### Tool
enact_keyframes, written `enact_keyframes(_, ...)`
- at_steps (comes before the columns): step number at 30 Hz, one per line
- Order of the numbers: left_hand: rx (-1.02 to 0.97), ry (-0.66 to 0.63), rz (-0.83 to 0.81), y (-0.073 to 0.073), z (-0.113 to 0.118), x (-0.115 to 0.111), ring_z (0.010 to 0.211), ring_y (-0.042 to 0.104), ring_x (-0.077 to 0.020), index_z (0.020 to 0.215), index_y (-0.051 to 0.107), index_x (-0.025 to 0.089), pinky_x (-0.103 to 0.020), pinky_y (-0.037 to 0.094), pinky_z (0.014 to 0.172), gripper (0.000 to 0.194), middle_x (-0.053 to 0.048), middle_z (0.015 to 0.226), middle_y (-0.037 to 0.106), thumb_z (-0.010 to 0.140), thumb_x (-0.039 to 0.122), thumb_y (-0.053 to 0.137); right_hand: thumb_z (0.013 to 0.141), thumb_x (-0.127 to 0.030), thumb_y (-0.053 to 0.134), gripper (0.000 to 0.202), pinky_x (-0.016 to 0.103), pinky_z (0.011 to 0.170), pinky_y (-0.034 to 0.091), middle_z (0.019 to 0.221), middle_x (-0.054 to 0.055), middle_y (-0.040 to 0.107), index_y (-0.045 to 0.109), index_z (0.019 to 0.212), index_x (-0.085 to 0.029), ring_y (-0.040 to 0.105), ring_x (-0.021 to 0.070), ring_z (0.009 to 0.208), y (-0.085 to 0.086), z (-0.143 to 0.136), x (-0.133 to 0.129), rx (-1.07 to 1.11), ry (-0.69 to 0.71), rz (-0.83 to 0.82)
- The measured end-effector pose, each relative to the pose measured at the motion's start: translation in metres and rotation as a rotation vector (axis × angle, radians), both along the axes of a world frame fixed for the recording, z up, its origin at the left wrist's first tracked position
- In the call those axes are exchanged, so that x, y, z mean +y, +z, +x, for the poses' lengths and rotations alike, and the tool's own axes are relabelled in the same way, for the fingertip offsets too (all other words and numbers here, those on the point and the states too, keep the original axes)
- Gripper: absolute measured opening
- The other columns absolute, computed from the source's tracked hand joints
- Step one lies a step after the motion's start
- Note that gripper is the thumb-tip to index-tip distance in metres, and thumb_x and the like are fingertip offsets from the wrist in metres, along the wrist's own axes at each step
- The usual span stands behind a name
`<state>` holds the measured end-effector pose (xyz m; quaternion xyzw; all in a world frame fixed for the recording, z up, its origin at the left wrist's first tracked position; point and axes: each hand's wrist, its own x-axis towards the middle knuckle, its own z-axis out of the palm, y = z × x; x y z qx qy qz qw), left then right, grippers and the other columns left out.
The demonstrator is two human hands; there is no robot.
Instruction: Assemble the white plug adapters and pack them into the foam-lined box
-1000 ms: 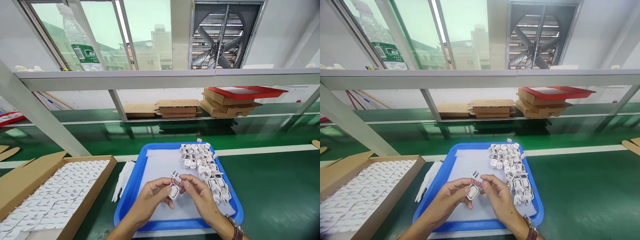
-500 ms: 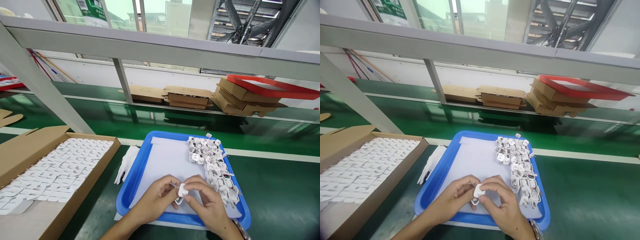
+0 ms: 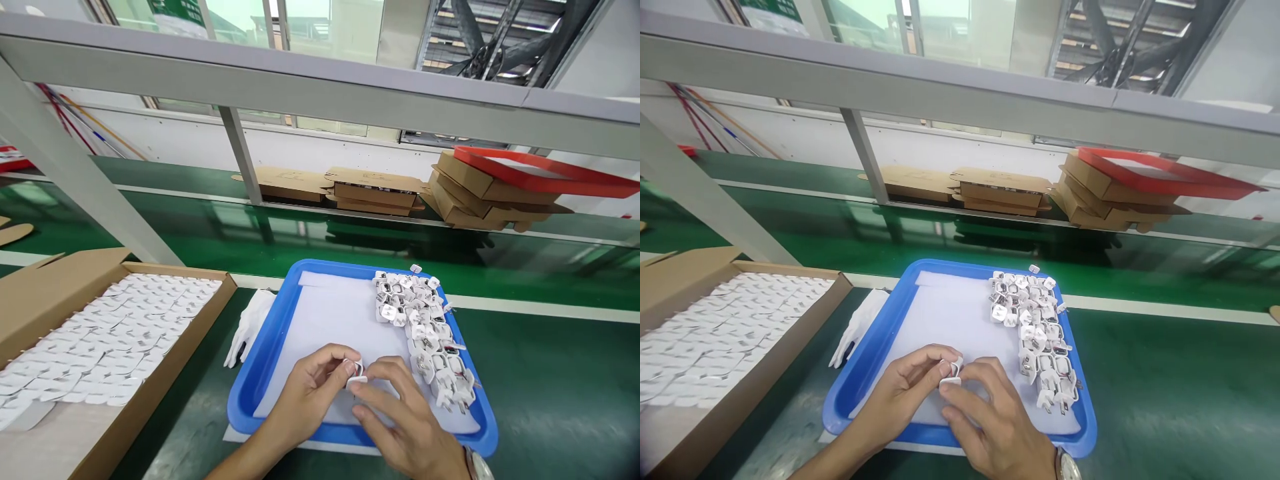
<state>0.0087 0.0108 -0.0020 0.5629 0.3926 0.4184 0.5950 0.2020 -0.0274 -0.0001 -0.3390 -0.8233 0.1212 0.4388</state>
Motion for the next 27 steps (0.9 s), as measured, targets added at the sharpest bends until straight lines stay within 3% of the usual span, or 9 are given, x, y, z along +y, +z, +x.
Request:
enact_keyframes(4, -0.021, 0.003, -0.004, -0.004, -0.002, 0.002, 0.099, 0.071, -0.0256, 0.099, 0.078, 0.019, -0.033, 0.058, 0.088, 0.029, -0.009, 0.104, 0.078, 0.090, 0.046, 0.072, 0.098, -0.002, 0.056, 0.035, 0.035, 0.074, 0.058, 0.102, 0.011, 0.067, 0.065, 0.125, -0.022, 0.062, 0.0217, 0.090, 0.002, 0.002, 0.003, -0.029, 0.006, 0.013)
enact_keyframes(13, -0.076, -0.023, -0.013, -0.010, -0.002, 0.003, 0.105, 0.071, -0.0276, 0.099, 0.079, 0.019, -0.036, 0.058, 0.095, 0.029, -0.012, 0.113, 0.076, 0.085, 0.045, 0.078, 0.097, -0.009, 0.065, 0.022, 0.032, 0.063, 0.055, 0.085, 0.003, 0.072, 0.064, 0.114, -0.024, 0.064, 0.0178, 0.071, -0.010, 0.000, 0.005, 0.225, -0.060, -0.069)
enact_keyframes(20, -0.155, 0.026, -0.039, 0.002, -0.006, 0.005, 0.102, 0.071, -0.0244, 0.087, 0.082, 0.020, -0.033, 0.057, 0.092, 0.014, -0.010, 0.107, 0.076, 0.082, 0.033, 0.084, 0.100, -0.007, 0.056, 0.037, 0.038, 0.088, 0.060, 0.116, 0.012, 0.066, 0.057, 0.133, -0.025, 0.065, 0.0248, 0.108, -0.003, 0.005, 0.003, 0.062, 0.007, -0.104)
enact_keyframes(24, -0.178, -0.002, -0.043, -0.004, -0.007, 0.005, 0.100, 0.072, -0.0235, 0.087, 0.083, 0.021, -0.033, 0.058, 0.090, 0.010, -0.010, 0.106, 0.076, 0.083, 0.031, 0.083, 0.100, 0.002, 0.048, 0.053, 0.033, 0.087, 0.060, 0.115, 0.011, 0.061, 0.051, 0.144, -0.027, 0.064, 0.0204, 0.107, -0.003, 0.010, 0.004, 0.037, 0.086, -0.079)
enact_keyframes(27, -0.200, -0.009, -0.031, -0.011, -0.005, 0.003, 0.099, 0.072, -0.0229, 0.090, 0.083, 0.022, -0.032, 0.058, 0.089, 0.009, -0.010, 0.107, 0.076, 0.084, 0.029, 0.082, 0.099, 0.003, 0.050, 0.054, 0.032, 0.081, 0.060, 0.109, 0.010, 0.061, 0.052, 0.143, -0.027, 0.064, 0.0195, 0.099, 0.001, 0.012, 0.005, -0.002, 0.097, -0.028)
